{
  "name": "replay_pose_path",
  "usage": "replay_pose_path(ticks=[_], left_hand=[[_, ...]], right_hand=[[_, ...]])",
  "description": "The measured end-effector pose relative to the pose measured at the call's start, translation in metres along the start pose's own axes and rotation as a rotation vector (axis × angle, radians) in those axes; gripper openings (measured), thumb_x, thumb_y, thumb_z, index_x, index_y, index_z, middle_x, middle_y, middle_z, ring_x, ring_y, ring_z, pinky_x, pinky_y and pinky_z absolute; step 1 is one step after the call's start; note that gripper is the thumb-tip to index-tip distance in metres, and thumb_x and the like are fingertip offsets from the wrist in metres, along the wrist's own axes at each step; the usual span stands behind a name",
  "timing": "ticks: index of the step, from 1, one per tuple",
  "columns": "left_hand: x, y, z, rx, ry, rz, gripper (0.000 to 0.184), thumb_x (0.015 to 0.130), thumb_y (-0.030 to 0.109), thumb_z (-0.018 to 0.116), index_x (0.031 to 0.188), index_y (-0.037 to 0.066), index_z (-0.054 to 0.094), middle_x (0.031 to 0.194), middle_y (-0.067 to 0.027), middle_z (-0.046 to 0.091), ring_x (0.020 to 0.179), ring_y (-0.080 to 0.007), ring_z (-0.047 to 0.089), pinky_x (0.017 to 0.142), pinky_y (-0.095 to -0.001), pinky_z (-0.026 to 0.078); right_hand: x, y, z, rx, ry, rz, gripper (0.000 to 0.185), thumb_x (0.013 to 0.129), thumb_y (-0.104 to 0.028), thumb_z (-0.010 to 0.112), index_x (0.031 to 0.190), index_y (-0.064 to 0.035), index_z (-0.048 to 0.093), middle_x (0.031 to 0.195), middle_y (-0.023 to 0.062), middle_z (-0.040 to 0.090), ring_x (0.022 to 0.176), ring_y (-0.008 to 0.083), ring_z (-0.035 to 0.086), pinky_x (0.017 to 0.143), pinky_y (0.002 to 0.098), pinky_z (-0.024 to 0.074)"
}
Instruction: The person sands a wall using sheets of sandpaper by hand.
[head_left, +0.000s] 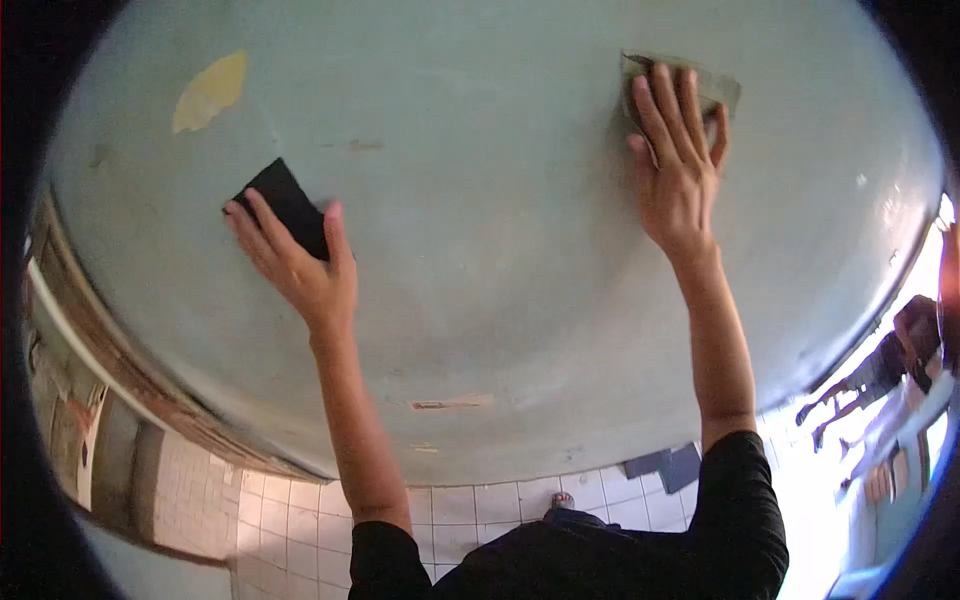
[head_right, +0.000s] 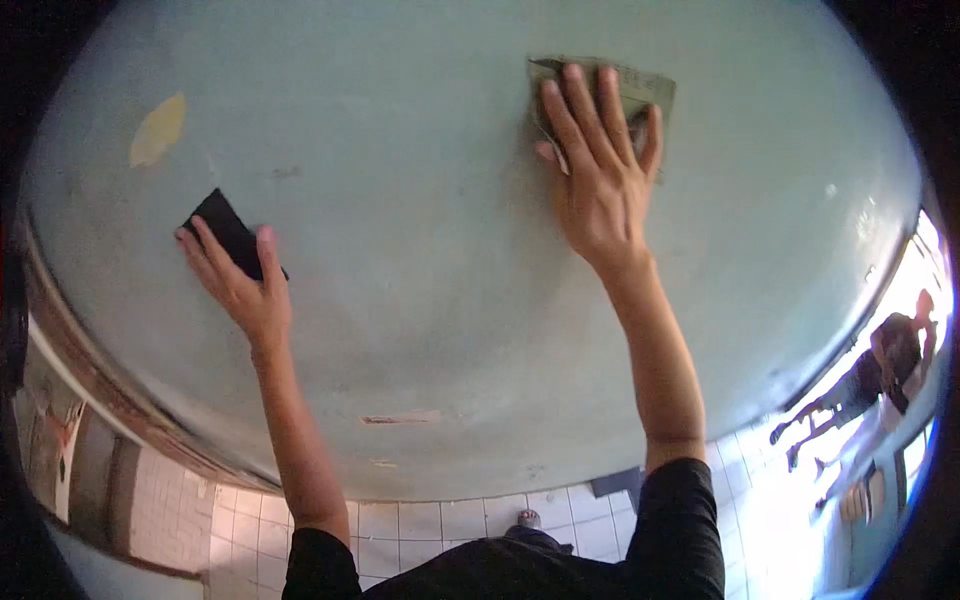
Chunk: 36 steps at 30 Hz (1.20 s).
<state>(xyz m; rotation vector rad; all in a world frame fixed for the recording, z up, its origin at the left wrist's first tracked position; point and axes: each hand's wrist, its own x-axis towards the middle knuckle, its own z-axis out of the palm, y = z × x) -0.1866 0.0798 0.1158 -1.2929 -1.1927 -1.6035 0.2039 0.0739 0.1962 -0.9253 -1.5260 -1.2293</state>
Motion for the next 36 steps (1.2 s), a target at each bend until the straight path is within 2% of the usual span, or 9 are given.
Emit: replay_pose_path(ticks=[8,12,15,17,21,23,28,32,36], left_hand=[[-0.002,-0.010,0.006,-0.004,0.019,0.026,0.079,0.104,0.057,0.047,0.162,0.005,0.029,0.167,-0.0300,0.018,0.156,-0.0467,0.014,0.124,-0.0643,0.014],[-0.001,-0.012,0.007,-0.027,0.043,0.060,0.081,0.104,0.060,0.044,0.162,0.005,0.029,0.167,-0.0298,0.018,0.155,-0.0470,0.016,0.124,-0.0640,0.013],[0.000,-0.006,0.002,-0.018,0.035,0.051,0.077,0.104,0.057,0.048,0.162,0.008,0.031,0.164,-0.0303,0.023,0.153,-0.0472,0.022,0.119,-0.0646,0.026],[0.001,-0.007,0.001,-0.033,0.102,0.099,0.070,0.104,0.051,0.054,0.159,0.011,0.038,0.158,-0.0300,0.032,0.148,-0.0461,0.033,0.111,-0.0622,0.040],[0.002,-0.009,-0.001,-0.064,0.143,0.159,0.063,0.101,0.042,0.064,0.152,0.008,0.048,0.149,-0.0258,0.041,0.142,-0.0436,0.042,0.105,-0.0568,0.049],[0.002,-0.010,0.001,-0.109,0.153,0.150,0.064,0.100,0.042,0.065,0.152,0.009,0.048,0.150,-0.0260,0.040,0.141,-0.0433,0.043,0.106,-0.0563,0.049],[-0.004,-0.016,-0.002,-0.093,0.148,0.075,0.068,0.097,0.047,0.069,0.151,0.010,0.051,0.151,-0.0270,0.040,0.141,-0.0423,0.042,0.106,-0.0564,0.047],[-0.010,-0.019,-0.005,0.179,0.057,-0.051,0.067,0.096,0.063,0.063,0.152,0.027,0.053,0.154,-0.0255,0.041,0.142,-0.0444,0.040,0.105,-0.0652,0.037],[-0.005,-0.012,-0.012,0.044,0.059,-0.023,0.072,0.093,0.063,0.067,0.153,0.028,0.051,0.154,-0.0257,0.042,0.145,-0.0410,0.037,0.109,-0.0648,0.032]], right_hand=[[-0.176,-0.083,0.001,0.044,-0.155,0.196,0.054,0.104,-0.028,0.058,0.153,-0.0088,0.048,0.164,0.0076,0.040,0.156,0.0344,0.025,0.125,0.0673,0.0079],[-0.113,-0.032,0.004,-0.007,0.062,0.183,0.053,0.108,-0.022,0.049,0.158,-0.0075,0.040,0.165,0.0123,0.037,0.156,0.0380,0.023,0.127,0.0610,0.0116],[-0.065,-0.026,-0.015,-0.016,0.012,0.324,0.054,0.103,-0.014,0.059,0.154,-0.0054,0.046,0.165,0.0109,0.037,0.157,0.0360,0.022,0.127,0.0597,0.0107],[-0.118,-0.047,-0.006,0.004,-0.015,0.296,0.054,0.103,-0.014,0.059,0.155,-0.0053,0.045,0.165,0.0109,0.037,0.157,0.0357,0.022,0.127,0.0592,0.0108],[-0.121,-0.029,-0.001,-0.039,-0.002,0.241,0.057,0.102,-0.013,0.060,0.157,-0.0093,0.043,0.166,0.0089,0.036,0.158,0.0350,0.019,0.126,0.0615,0.0106],[-0.077,-0.016,-0.018,-0.121,-0.016,0.275,0.059,0.101,-0.014,0.062,0.157,-0.0113,0.043,0.166,0.0075,0.036,0.159,0.0340,0.016,0.125,0.0639,0.0090],[-0.135,-0.028,-0.007,-0.047,-0.032,0.263,0.057,0.101,-0.017,0.062,0.156,-0.0114,0.045,0.166,0.0056,0.037,0.159,0.0327,0.014,0.126,0.0626,0.0064],[-0.111,-0.020,-0.014,-0.085,-0.033,0.219,0.057,0.101,-0.014,0.061,0.156,-0.0124,0.045,0.167,0.0042,0.035,0.159,0.0315,0.015,0.125,0.0651,0.0049],[-0.157,-0.027,-0.013,0.036,-0.035,0.236,0.058,0.099,-0.011,0.063,0.155,-0.0126,0.047,0.167,0.0030,0.035,0.159,0.0316,0.016,0.125,0.0662,0.0057]])
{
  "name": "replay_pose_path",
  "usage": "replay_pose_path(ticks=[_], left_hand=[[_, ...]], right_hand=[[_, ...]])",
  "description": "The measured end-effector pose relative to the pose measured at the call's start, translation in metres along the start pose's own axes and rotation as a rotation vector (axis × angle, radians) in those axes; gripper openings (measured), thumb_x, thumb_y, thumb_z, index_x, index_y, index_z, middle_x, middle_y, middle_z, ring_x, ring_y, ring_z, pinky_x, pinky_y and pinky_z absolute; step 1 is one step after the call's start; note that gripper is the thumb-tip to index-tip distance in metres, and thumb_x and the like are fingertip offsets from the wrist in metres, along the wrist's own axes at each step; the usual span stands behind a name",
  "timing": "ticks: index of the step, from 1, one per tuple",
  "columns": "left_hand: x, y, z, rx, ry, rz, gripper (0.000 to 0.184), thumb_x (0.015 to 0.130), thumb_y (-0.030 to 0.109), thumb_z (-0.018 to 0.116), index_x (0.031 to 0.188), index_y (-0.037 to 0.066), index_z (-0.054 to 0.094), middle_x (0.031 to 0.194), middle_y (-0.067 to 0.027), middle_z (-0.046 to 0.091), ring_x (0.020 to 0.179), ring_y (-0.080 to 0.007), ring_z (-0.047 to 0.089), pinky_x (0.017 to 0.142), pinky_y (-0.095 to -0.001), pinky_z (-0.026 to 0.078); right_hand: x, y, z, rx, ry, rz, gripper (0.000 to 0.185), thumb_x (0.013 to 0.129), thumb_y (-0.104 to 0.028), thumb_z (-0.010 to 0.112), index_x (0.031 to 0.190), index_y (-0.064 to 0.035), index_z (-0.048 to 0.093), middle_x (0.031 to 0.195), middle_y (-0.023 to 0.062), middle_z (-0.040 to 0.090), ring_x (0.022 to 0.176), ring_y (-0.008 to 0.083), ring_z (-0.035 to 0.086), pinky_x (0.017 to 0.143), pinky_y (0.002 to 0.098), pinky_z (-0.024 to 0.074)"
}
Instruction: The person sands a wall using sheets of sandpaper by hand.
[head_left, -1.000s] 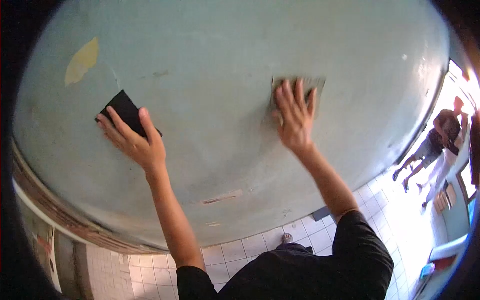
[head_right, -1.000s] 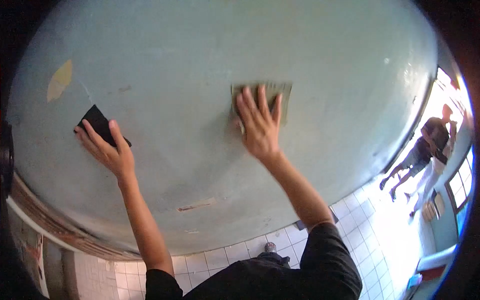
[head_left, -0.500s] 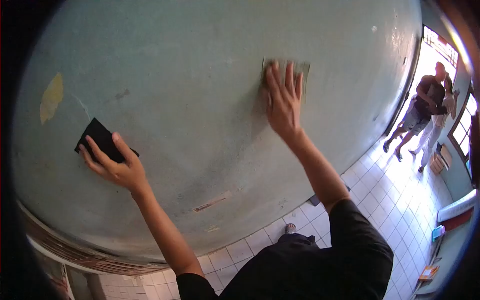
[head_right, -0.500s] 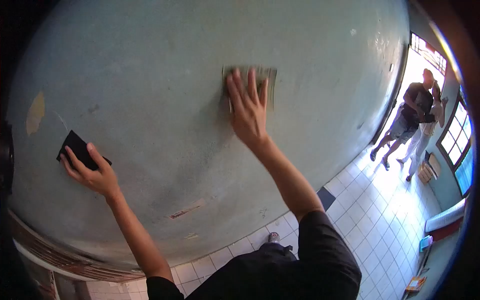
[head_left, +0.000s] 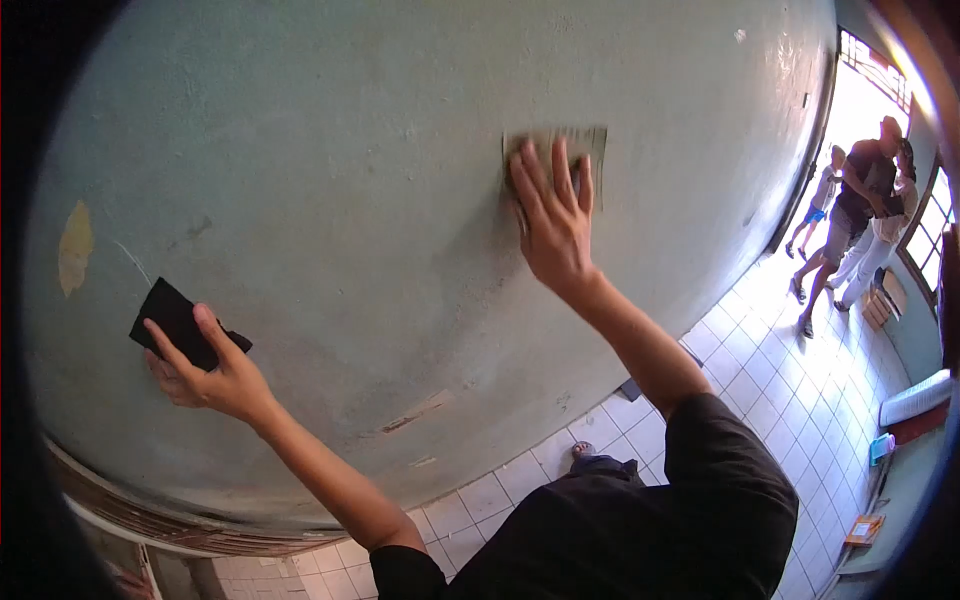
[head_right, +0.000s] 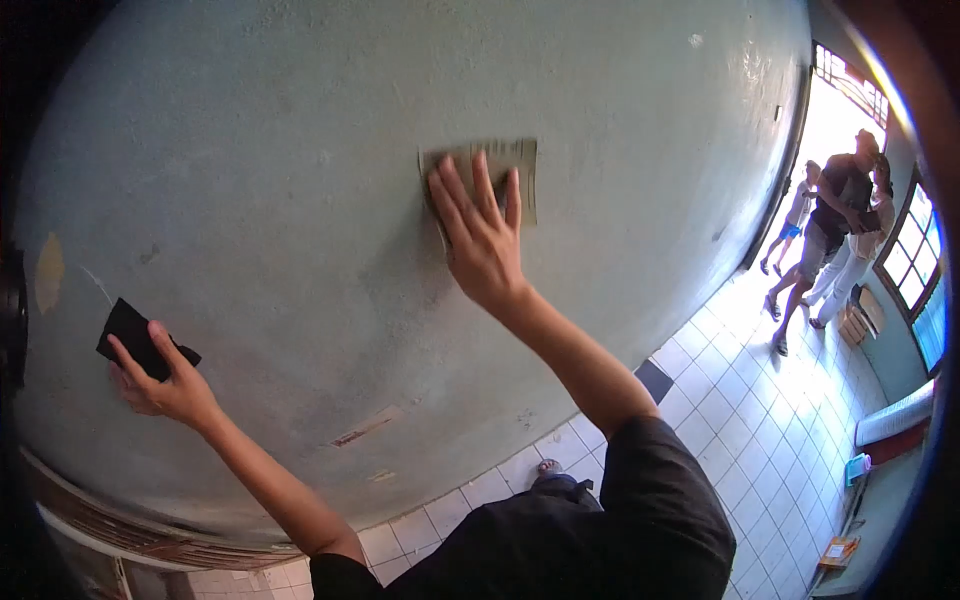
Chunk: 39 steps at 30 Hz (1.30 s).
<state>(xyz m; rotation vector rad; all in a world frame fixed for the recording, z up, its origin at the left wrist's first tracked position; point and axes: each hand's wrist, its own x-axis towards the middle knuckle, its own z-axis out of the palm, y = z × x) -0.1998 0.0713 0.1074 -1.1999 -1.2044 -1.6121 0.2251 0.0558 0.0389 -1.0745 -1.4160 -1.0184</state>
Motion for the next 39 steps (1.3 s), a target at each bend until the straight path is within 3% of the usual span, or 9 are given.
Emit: replay_pose_path(ticks=[2,6,9,14,19,26,32,36,39], left_hand=[[0.002,-0.002,-0.001,0.009,0.003,-0.028,0.078,0.090,0.066,0.069,0.154,0.027,0.049,0.155,-0.0238,0.041,0.146,-0.0398,0.034,0.110,-0.0652,0.031],[0.008,-0.009,-0.004,-0.008,-0.062,-0.101,0.096,0.085,0.069,0.073,0.158,0.015,0.040,0.151,-0.0263,0.041,0.147,-0.0420,0.030,0.113,-0.0652,0.030],[0.011,-0.005,-0.008,0.012,-0.136,-0.380,0.120,0.074,0.078,0.077,0.159,0.006,0.032,0.147,-0.0302,0.034,0.142,-0.0443,0.033,0.107,-0.0632,0.041],[0.009,-0.001,-0.009,0.038,-0.161,-0.511,0.123,0.072,0.077,0.079,0.158,0.003,0.032,0.140,-0.0268,0.037,0.137,-0.0410,0.037,0.102,-0.0574,0.050],[0.009,0.016,-0.005,-0.100,-0.118,-0.615,0.127,0.067,0.074,0.084,0.157,0.001,0.032,0.136,-0.0254,0.038,0.132,-0.0383,0.044,0.097,-0.0477,0.058],[0.006,0.037,-0.008,-0.366,0.048,-0.635,0.099,0.075,0.041,0.093,0.144,-0.009,0.042,0.136,-0.0252,0.055,0.118,-0.0294,0.063,0.103,-0.0428,0.057],[-0.009,0.051,-0.031,-0.541,0.067,-0.732,0.072,0.083,0.029,0.090,0.133,-0.009,0.055,0.131,-0.0201,0.065,0.115,-0.0244,0.065,0.101,-0.0377,0.053],[-0.028,0.085,-0.057,-0.774,0.081,-0.811,0.051,0.090,0.019,0.083,0.128,-0.009,0.063,0.132,-0.0173,0.065,0.113,-0.0225,0.065,0.098,-0.0335,0.053],[-0.057,0.088,-0.070,-0.849,-0.096,-0.909,0.047,0.087,0.011,0.084,0.125,-0.009,0.065,0.129,-0.0162,0.067,0.112,-0.0214,0.066,0.097,-0.0322,0.053]], right_hand=[[-0.037,0.007,-0.006,-0.056,-0.127,-0.004,0.062,0.097,-0.006,0.064,0.155,-0.0146,0.046,0.167,0.0029,0.036,0.159,0.0325,0.017,0.125,0.0665,0.0048],[0.013,0.041,-0.003,-0.048,-0.002,-0.061,0.063,0.097,-0.005,0.064,0.156,-0.0186,0.046,0.166,0.0028,0.038,0.158,0.0327,0.019,0.125,0.0669,0.0046],[0.047,0.039,-0.010,-0.001,0.067,0.040,0.059,0.099,-0.005,0.061,0.155,-0.0139,0.046,0.165,0.0064,0.039,0.158,0.0333,0.021,0.124,0.0676,0.0063],[-0.085,0.015,-0.009,0.032,-0.192,0.010,0.061,0.092,0.001,0.063,0.151,-0.0112,0.052,0.162,0.0058,0.044,0.156,0.0331,0.027,0.124,0.0711,0.0043],[-0.004,0.049,-0.020,0.044,-0.064,-0.023,0.058,0.090,0.003,0.064,0.147,-0.0092,0.056,0.161,0.0067,0.046,0.155,0.0360,0.029,0.122,0.0719,0.0071],[-0.093,0.053,-0.018,0.070,-0.193,-0.126,0.057,0.093,0.005,0.058,0.148,-0.0075,0.054,0.161,0.0124,0.043,0.154,0.0406,0.029,0.123,0.0706,0.0100],[0.012,0.111,-0.033,-0.086,0.069,0.141,0.057,0.096,0.004,0.055,0.152,-0.0047,0.049,0.163,0.0171,0.039,0.154,0.0413,0.028,0.124,0.0655,0.0144],[-0.086,0.061,-0.015,0.060,-0.130,0.010,0.055,0.095,0.003,0.058,0.149,-0.0061,0.053,0.163,0.0112,0.041,0.155,0.0391,0.026,0.125,0.0674,0.0080],[-0.061,0.048,-0.022,0.090,-0.180,0.050,0.053,0.096,-0.004,0.061,0.148,-0.0069,0.054,0.162,0.0101,0.043,0.155,0.0382,0.027,0.124,0.0685,0.0075]])
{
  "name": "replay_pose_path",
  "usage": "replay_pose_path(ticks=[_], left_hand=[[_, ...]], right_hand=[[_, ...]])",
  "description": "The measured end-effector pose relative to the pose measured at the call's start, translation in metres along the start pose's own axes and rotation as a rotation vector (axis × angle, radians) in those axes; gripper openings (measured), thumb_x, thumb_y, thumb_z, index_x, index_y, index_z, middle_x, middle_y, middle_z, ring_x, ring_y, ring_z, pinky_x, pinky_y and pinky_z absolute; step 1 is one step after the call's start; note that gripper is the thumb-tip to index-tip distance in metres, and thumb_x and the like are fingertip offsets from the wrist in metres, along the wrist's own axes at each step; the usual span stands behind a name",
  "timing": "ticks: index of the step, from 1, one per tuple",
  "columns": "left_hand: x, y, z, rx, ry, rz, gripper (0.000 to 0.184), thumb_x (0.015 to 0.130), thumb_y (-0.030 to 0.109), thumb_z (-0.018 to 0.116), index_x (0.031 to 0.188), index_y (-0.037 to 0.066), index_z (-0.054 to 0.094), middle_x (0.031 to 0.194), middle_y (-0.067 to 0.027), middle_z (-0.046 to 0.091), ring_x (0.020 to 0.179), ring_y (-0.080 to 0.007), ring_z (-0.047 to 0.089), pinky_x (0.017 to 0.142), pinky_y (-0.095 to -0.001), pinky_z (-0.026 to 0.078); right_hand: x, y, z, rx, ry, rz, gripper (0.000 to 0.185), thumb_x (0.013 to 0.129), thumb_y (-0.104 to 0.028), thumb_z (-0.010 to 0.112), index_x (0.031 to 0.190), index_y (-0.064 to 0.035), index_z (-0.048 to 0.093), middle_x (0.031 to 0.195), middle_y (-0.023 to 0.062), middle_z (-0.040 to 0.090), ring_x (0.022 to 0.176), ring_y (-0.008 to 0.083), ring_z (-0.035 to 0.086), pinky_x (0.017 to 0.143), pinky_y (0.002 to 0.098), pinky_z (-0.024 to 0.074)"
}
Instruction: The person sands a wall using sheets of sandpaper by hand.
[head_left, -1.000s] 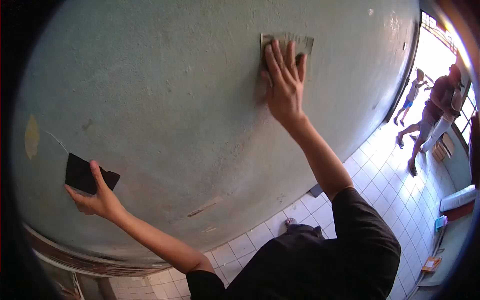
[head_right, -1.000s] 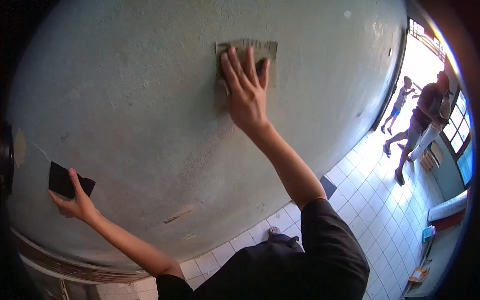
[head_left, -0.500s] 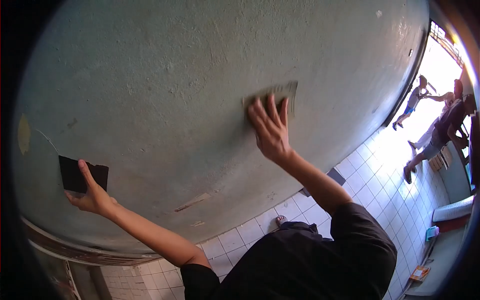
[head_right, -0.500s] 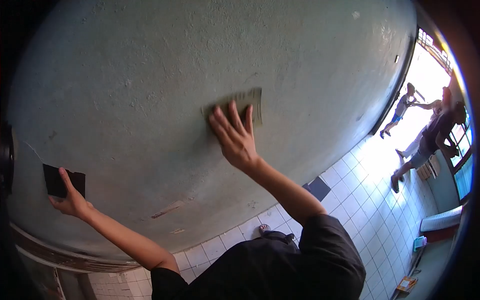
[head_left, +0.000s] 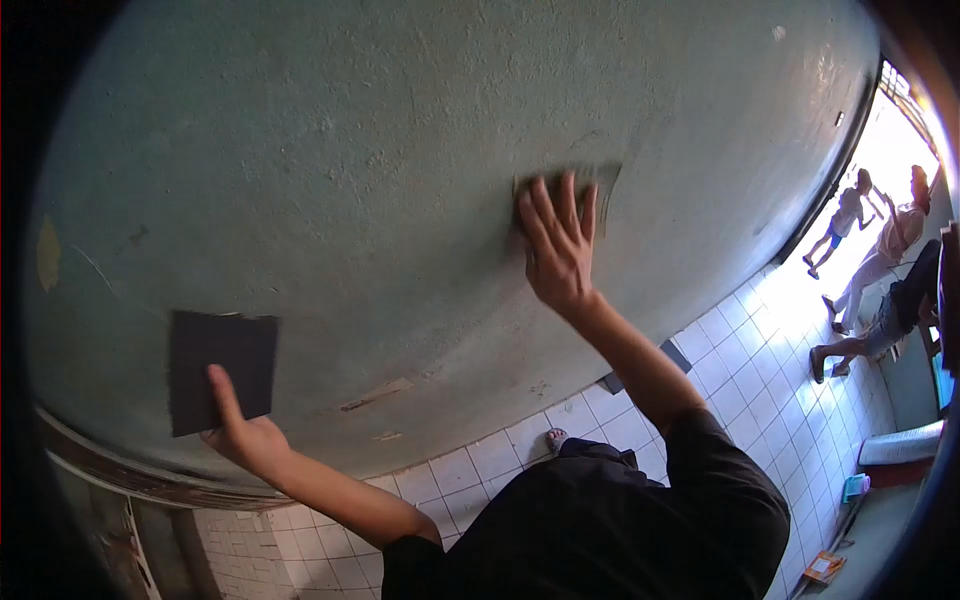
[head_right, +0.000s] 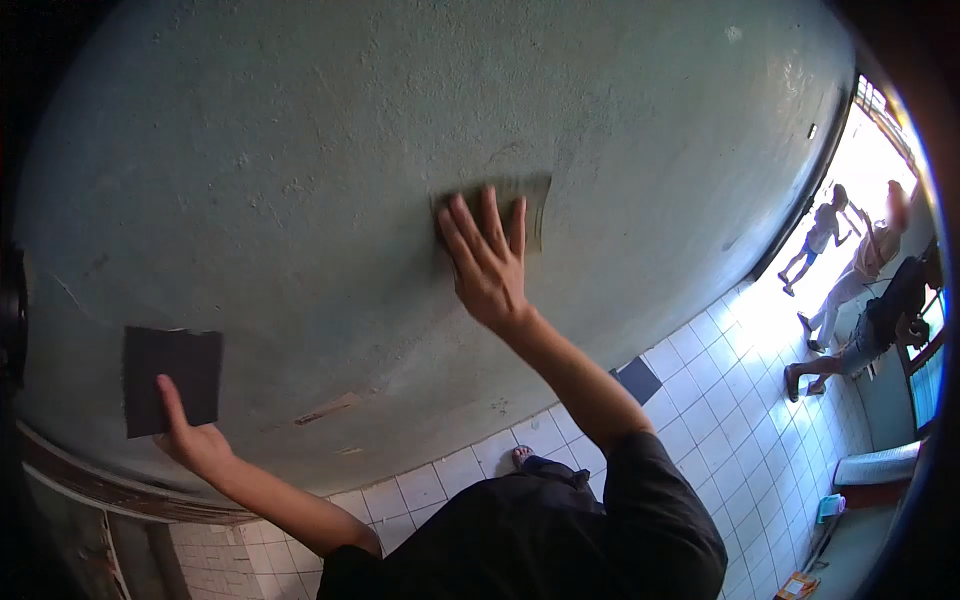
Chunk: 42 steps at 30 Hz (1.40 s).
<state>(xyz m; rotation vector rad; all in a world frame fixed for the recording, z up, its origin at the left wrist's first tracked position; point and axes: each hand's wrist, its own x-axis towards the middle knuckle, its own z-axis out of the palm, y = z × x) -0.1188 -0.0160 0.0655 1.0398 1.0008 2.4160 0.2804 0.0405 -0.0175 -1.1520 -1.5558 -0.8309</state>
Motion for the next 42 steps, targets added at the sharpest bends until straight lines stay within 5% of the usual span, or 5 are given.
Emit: replay_pose_path(ticks=[5,7,12,31,42], left_hand=[[-0.033,-0.011,0.015,0.160,-0.724,0.012,0.022,0.086,0.002,0.081,0.106,-0.005,0.072,0.109,-0.0087,0.071,0.094,-0.0139,0.065,0.086,-0.0260,0.051],[-0.045,-0.004,0.034,0.169,-0.762,-0.064,0.016,0.085,0.005,0.083,0.097,-0.002,0.075,0.095,-0.0051,0.074,0.083,-0.0116,0.066,0.077,-0.0251,0.052],[-0.060,-0.022,0.064,0.392,-1.143,-0.118,0.020,0.086,0.014,0.085,0.092,-0.003,0.078,0.085,-0.0100,0.079,0.076,-0.0133,0.072,0.073,-0.0285,0.055],[-0.077,-0.050,0.071,0.481,-1.042,-0.002,0.032,0.089,0.025,0.083,0.096,-0.005,0.076,0.090,-0.0149,0.079,0.080,-0.0216,0.076,0.077,-0.0346,0.057],[-0.097,-0.056,0.089,0.356,-1.117,-0.052,0.029,0.090,0.025,0.082,0.097,-0.003,0.077,0.090,-0.0139,0.079,0.081,-0.0206,0.075,0.077,-0.0326,0.057]], right_hand=[[0.054,-0.004,-0.001,-0.001,0.118,-0.079,0.051,0.097,-0.011,0.064,0.148,-0.0119,0.056,0.162,0.0068,0.044,0.155,0.0348,0.028,0.123,0.0704,0.0089],[0.002,-0.002,0.010,-0.071,0.010,-0.164,0.061,0.092,0.002,0.064,0.151,-0.0075,0.051,0.164,0.0111,0.040,0.157,0.0367,0.020,0.125,0.0679,0.0057],[0.023,-0.019,0.007,-0.007,-0.046,-0.160,0.059,0.091,-0.012,0.070,0.148,-0.0145,0.055,0.162,0.0024,0.044,0.157,0.0321,0.025,0.122,0.0734,0.0080],[0.029,0.020,0.003,-0.051,0.139,0.014,0.051,0.103,-0.007,0.055,0.154,-0.0087,0.048,0.162,0.0112,0.042,0.157,0.0350,0.023,0.126,0.0626,0.0061],[0.050,0.044,-0.029,-0.117,0.119,-0.069,0.059,0.096,-0.001,0.061,0.152,-0.0181,0.052,0.163,-0.0011,0.042,0.159,0.0309,0.017,0.126,0.0653,0.0041]])
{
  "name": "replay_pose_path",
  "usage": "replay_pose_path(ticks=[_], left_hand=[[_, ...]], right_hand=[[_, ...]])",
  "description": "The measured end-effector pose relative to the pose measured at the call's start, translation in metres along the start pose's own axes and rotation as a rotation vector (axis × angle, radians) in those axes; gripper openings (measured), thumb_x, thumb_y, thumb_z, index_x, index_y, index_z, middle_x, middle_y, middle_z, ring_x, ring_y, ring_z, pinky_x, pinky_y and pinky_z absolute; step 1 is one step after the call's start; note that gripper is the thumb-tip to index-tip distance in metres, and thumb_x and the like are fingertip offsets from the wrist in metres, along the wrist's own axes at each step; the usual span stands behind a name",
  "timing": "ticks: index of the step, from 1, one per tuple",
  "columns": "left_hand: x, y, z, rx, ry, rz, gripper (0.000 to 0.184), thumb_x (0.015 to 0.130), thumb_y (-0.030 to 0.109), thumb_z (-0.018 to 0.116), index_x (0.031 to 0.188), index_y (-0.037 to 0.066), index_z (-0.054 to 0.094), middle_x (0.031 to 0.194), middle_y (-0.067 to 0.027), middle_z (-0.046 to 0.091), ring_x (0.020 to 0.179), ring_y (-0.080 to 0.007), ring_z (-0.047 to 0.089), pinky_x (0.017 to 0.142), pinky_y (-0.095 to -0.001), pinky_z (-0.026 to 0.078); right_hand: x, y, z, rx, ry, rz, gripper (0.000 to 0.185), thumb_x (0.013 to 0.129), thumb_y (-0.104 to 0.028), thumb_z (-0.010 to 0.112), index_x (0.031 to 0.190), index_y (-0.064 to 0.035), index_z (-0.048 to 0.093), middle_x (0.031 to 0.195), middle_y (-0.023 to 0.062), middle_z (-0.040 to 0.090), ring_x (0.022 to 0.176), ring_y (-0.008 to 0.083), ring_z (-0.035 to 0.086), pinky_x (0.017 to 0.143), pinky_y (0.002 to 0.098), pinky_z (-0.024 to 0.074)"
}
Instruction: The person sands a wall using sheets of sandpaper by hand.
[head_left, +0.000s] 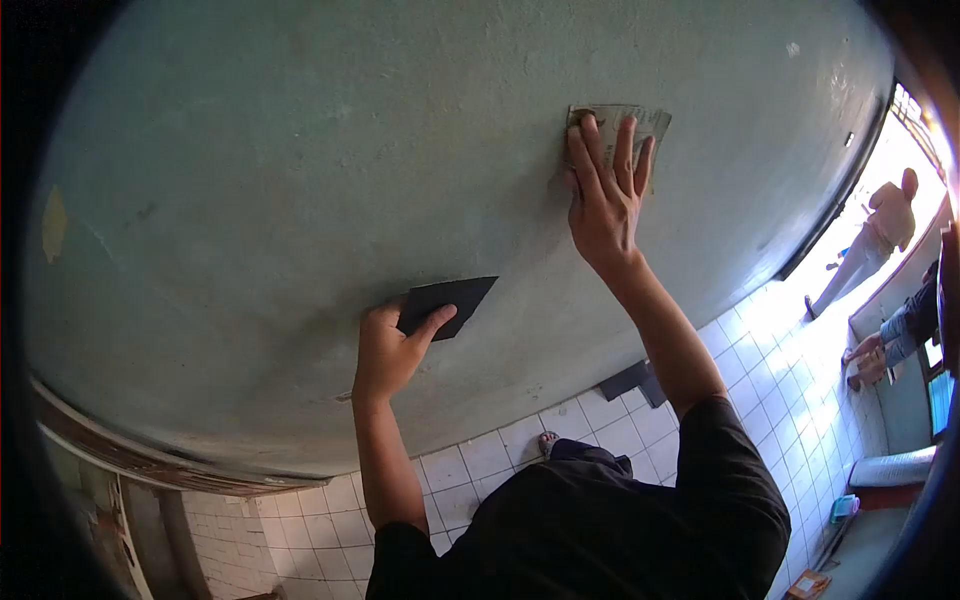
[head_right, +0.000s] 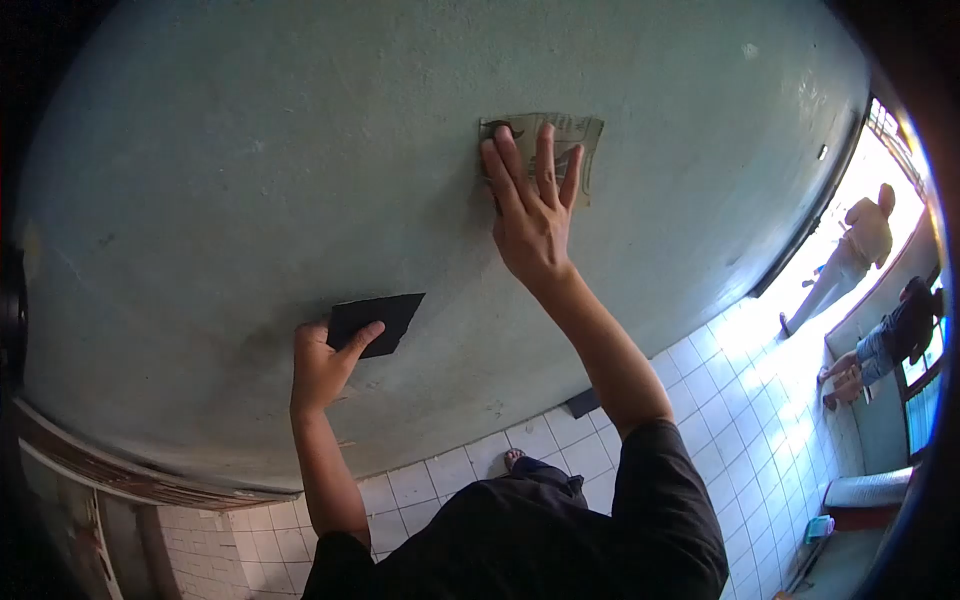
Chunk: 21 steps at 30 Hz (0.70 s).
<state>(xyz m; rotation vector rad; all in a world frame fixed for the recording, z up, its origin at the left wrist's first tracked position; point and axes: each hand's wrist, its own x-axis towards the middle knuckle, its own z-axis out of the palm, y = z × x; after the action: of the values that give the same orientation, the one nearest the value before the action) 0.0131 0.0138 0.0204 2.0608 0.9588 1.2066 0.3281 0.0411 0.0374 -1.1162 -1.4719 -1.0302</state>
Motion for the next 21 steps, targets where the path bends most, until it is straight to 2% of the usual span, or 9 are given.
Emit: replay_pose_path(ticks=[2,6,9,12,15,17,19,21], left_hand=[[0.003,0.002,0.005,-0.026,-0.018,0.006,0.029,0.090,0.025,0.082,0.097,-0.003,0.077,0.090,-0.0141,0.079,0.081,-0.0205,0.075,0.077,-0.0325,0.057],[0.007,0.000,0.016,-0.046,-0.083,0.008,0.030,0.091,0.025,0.081,0.099,-0.003,0.077,0.091,-0.0153,0.079,0.081,-0.0210,0.076,0.078,-0.0332,0.057],[0.016,0.008,0.028,0.011,-0.119,0.059,0.031,0.092,0.026,0.080,0.101,-0.004,0.076,0.092,-0.0167,0.079,0.082,-0.0227,0.076,0.078,-0.0337,0.058],[0.018,0.009,0.032,-0.021,-0.142,0.004,0.034,0.093,0.028,0.079,0.102,-0.005,0.076,0.093,-0.0181,0.078,0.082,-0.0250,0.076,0.078,-0.0345,0.058],[0.016,0.003,0.031,0.036,-0.035,0.076,0.036,0.093,0.030,0.078,0.101,-0.006,0.075,0.092,-0.0186,0.078,0.081,-0.0258,0.077,0.078,-0.0343,0.058],[0.017,0.003,0.034,0.046,0.004,0.072,0.037,0.093,0.030,0.078,0.100,-0.006,0.076,0.091,-0.0181,0.078,0.081,-0.0256,0.076,0.077,-0.0342,0.058],[0.017,0.007,0.037,0.058,0.028,0.070,0.037,0.093,0.031,0.078,0.099,-0.006,0.076,0.090,-0.0176,0.078,0.080,-0.0254,0.076,0.077,-0.0342,0.057],[0.017,0.010,0.040,0.033,0.046,-0.070,0.037,0.093,0.031,0.079,0.096,-0.005,0.076,0.089,-0.0167,0.079,0.080,-0.0249,0.076,0.076,-0.0339,0.057]], right_hand=[[0.001,0.005,-0.003,-0.043,-0.083,-0.010,0.059,0.096,-0.004,0.062,0.152,-0.0196,0.053,0.164,-0.0021,0.040,0.159,0.0298,0.015,0.126,0.0654,0.0031],[-0.008,0.020,-0.003,-0.098,-0.080,-0.055,0.060,0.095,-0.006,0.065,0.152,-0.0202,0.053,0.164,-0.0028,0.040,0.159,0.0299,0.016,0.126,0.0649,0.0028],[0.025,0.009,-0.002,-0.035,-0.058,-0.058,0.060,0.094,-0.007,0.066,0.151,-0.0205,0.053,0.163,-0.0026,0.042,0.159,0.0295,0.017,0.126,0.0643,0.0031],[0.016,0.009,-0.002,-0.063,-0.076,-0.072,0.053,0.095,-0.010,0.065,0.147,-0.0191,0.058,0.160,-0.0028,0.047,0.159,0.0285,0.019,0.126,0.0644,0.0040],[-0.021,0.010,-0.006,-0.097,-0.131,-0.036,0.048,0.097,-0.009,0.064,0.144,-0.0182,0.061,0.159,-0.0024,0.049,0.158,0.0292,0.020,0.126,0.0645,0.0050],[-0.007,0.019,0.003,-0.085,-0.068,-0.067,0.046,0.098,-0.010,0.063,0.143,-0.0176,0.061,0.158,-0.0019,0.050,0.158,0.0295,0.021,0.126,0.0644,0.0054],[0.046,0.021,-0.001,-0.045,-0.040,-0.060,0.047,0.099,-0.012,0.063,0.146,-0.0178,0.059,0.157,-0.0021,0.050,0.158,0.0306,0.022,0.125,0.0654,0.0048],[0.088,0.026,-0.004,-0.007,0.048,-0.049,0.048,0.100,-0.013,0.063,0.147,-0.0162,0.057,0.158,0.0000,0.049,0.157,0.0319,0.022,0.125,0.0661,0.0046]])
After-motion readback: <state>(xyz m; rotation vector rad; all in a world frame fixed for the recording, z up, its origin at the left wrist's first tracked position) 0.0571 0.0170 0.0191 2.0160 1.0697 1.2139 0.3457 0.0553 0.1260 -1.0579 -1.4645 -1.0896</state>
